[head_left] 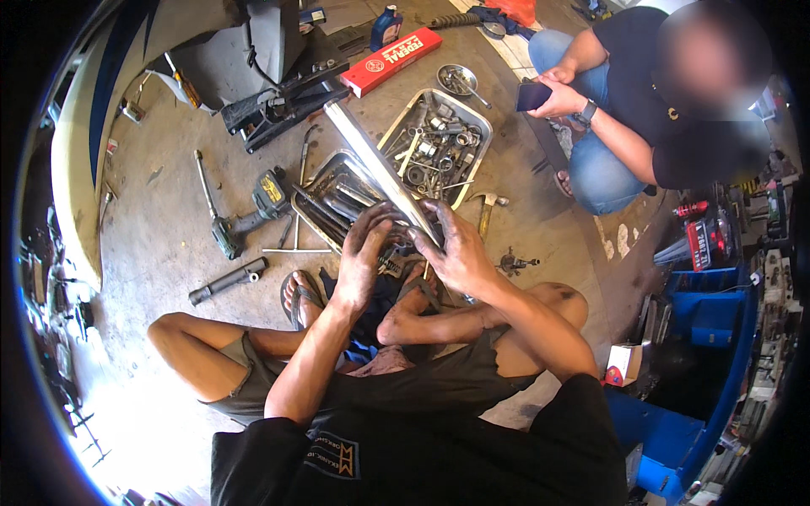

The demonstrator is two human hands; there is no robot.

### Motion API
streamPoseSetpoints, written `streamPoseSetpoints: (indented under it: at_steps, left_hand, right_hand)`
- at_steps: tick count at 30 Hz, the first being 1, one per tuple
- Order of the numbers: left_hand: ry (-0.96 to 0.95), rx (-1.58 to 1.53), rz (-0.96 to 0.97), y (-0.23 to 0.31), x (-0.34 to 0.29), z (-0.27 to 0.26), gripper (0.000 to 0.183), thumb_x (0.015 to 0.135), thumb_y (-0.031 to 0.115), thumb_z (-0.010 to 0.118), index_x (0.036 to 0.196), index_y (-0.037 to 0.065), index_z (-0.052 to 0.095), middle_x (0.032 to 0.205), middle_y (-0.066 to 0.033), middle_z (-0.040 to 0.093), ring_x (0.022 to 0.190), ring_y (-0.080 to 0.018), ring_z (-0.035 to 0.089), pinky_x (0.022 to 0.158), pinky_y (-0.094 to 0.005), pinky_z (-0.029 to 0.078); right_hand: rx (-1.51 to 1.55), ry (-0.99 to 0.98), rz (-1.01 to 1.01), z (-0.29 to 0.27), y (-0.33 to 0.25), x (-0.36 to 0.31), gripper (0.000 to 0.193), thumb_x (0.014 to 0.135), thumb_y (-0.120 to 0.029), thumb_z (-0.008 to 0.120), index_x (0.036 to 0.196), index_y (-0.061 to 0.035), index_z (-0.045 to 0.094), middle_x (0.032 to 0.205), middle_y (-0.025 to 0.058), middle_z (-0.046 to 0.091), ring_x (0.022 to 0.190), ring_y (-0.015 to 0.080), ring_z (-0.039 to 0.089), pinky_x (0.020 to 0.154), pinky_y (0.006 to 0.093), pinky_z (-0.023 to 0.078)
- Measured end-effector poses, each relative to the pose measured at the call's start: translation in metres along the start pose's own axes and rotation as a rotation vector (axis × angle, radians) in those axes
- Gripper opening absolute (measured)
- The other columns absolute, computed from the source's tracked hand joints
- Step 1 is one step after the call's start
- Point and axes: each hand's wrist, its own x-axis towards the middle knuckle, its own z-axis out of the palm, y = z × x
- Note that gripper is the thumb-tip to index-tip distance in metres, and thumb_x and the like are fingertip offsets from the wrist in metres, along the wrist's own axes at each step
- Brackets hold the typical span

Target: The person disassembles a motorcycle front fork, using an Allen key and T-handle wrench to remove internal components and cleaning parts with a cloth.

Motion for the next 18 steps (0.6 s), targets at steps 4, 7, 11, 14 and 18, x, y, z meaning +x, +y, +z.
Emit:
streamPoseSetpoints:
  at_steps: [4, 7, 11, 14, 18]
  left_hand:
    - [0.084, 0.208, 0.083, 0.018, 0.009, 0.047, 0.028, 0.093, 0.014, 0.057, 0.117, -0.001, 0.053, 0.099, -0.0053, 0.062, 0.089, -0.0118, 0.056, 0.08, -0.0272, 0.046]
    - [0.144, 0.257, 0.113, 0.014, 0.012, 0.068, 0.022, 0.093, 0.015, 0.057, 0.109, 0.0, 0.055, 0.093, -0.0037, 0.061, 0.082, -0.0117, 0.055, 0.073, -0.0272, 0.046]
    - [0.268, 0.384, 0.151, -0.002, 0.019, 0.089, 0.022, 0.093, 0.02, 0.056, 0.102, 0.0, 0.056, 0.085, -0.0064, 0.059, 0.074, -0.0123, 0.051, 0.067, -0.0302, 0.043]
    - [0.255, 0.534, 0.158, -0.008, 0.027, 0.096, 0.026, 0.093, 0.02, 0.055, 0.106, -0.002, 0.058, 0.097, -0.0122, 0.059, 0.089, -0.0209, 0.052, 0.083, -0.0341, 0.042]
    - [0.243, 0.521, 0.073, -0.013, 0.032, 0.105, 0.028, 0.093, 0.019, 0.053, 0.112, -0.002, 0.058, 0.106, -0.0143, 0.059, 0.098, -0.0235, 0.055, 0.09, -0.0344, 0.042]
  right_hand:
    - [0.076, 0.048, -0.031, -0.011, 0.006, -0.005, 0.052, 0.081, -0.008, 0.071, 0.124, 0.0043, 0.045, 0.105, 0.0271, 0.06, 0.093, 0.0438, 0.061, 0.08, 0.0458, 0.05]
    - [0.055, 0.104, -0.102, -0.018, 0.011, -0.008, 0.051, 0.081, -0.007, 0.071, 0.124, 0.0045, 0.045, 0.106, 0.0267, 0.059, 0.094, 0.0437, 0.061, 0.079, 0.0454, 0.051]
    - [0.062, 0.158, -0.101, -0.021, 0.029, -0.014, 0.053, 0.079, -0.007, 0.072, 0.124, 0.0045, 0.045, 0.107, 0.0268, 0.059, 0.095, 0.0434, 0.061, 0.08, 0.045, 0.051]
    - [0.086, 0.159, -0.048, -0.027, 0.038, -0.018, 0.054, 0.078, -0.006, 0.073, 0.124, 0.005, 0.046, 0.105, 0.0266, 0.06, 0.094, 0.0425, 0.062, 0.08, 0.0444, 0.052]
    - [0.162, 0.143, 0.02, -0.034, 0.049, -0.018, 0.054, 0.077, -0.005, 0.073, 0.124, 0.0051, 0.047, 0.101, 0.0255, 0.061, 0.091, 0.041, 0.063, 0.079, 0.0436, 0.052]
